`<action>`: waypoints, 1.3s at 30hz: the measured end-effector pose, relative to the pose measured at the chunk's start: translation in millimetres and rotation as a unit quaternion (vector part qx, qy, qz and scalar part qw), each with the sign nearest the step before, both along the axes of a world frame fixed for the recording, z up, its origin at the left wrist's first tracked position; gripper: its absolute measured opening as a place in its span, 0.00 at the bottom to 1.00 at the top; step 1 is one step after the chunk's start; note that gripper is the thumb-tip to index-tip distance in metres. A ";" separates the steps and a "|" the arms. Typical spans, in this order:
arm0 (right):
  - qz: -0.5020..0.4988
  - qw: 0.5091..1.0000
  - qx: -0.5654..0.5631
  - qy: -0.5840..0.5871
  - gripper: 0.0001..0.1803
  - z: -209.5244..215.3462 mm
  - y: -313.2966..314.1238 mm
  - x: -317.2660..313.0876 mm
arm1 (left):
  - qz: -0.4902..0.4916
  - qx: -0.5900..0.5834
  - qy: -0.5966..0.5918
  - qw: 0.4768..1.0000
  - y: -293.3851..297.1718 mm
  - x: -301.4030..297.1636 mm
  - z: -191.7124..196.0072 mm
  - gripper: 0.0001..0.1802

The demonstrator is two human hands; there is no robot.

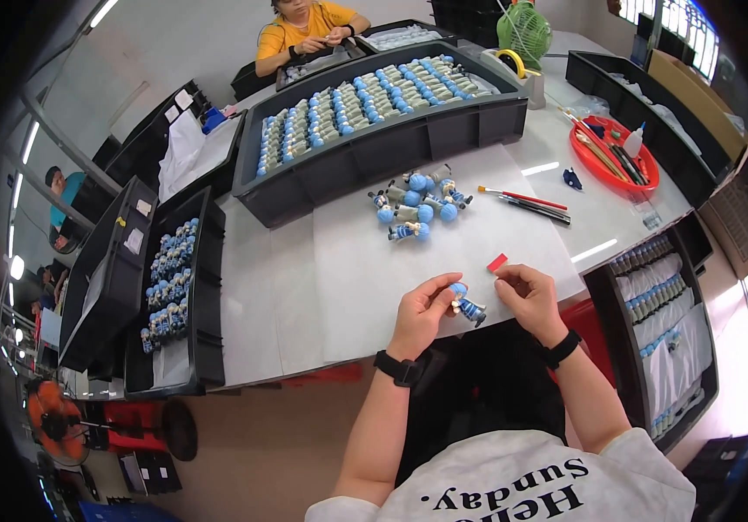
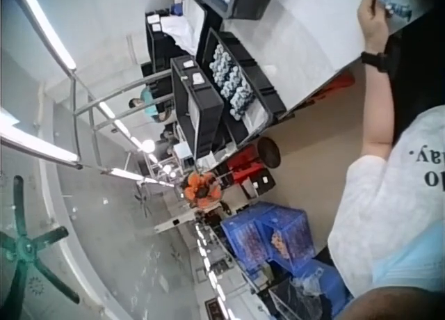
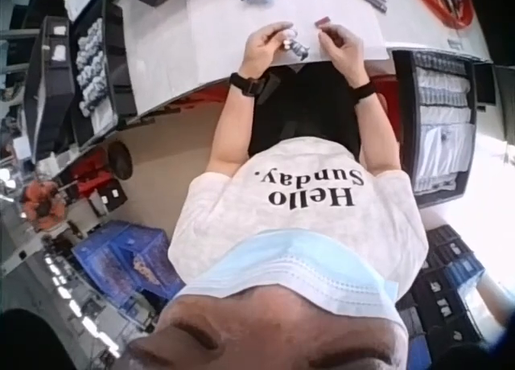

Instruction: Assembling and inspecting small toy figurines at a factory workstation.

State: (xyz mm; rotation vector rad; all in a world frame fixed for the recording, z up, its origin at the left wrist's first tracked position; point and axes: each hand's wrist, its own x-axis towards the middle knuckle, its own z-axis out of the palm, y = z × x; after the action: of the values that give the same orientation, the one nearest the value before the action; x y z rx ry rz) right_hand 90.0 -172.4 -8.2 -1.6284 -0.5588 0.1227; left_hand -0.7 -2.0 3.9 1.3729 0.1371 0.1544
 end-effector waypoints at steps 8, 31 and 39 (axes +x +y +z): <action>0.189 0.953 -0.228 -0.066 0.14 63.7 -17.8 7.4 | 0.013 0.034 -0.033 0.999 1.4 -5.4 -3.9 0.14; 0.059 0.888 -0.361 -0.277 0.06 42.0 19.3 160.2 | 0.055 -0.067 -0.008 0.996 5.7 0.8 -3.9 0.15; 0.098 0.863 -0.390 -0.306 0.09 49.6 15.5 162.6 | 0.055 -0.070 -0.016 0.996 1.8 0.0 -2.9 0.15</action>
State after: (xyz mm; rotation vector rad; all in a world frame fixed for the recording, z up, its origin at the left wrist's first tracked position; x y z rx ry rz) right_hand 252.6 -156.9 41.3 -2.4157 -1.2861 -0.0358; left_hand -0.7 -0.2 1.0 1.2237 0.1929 0.2545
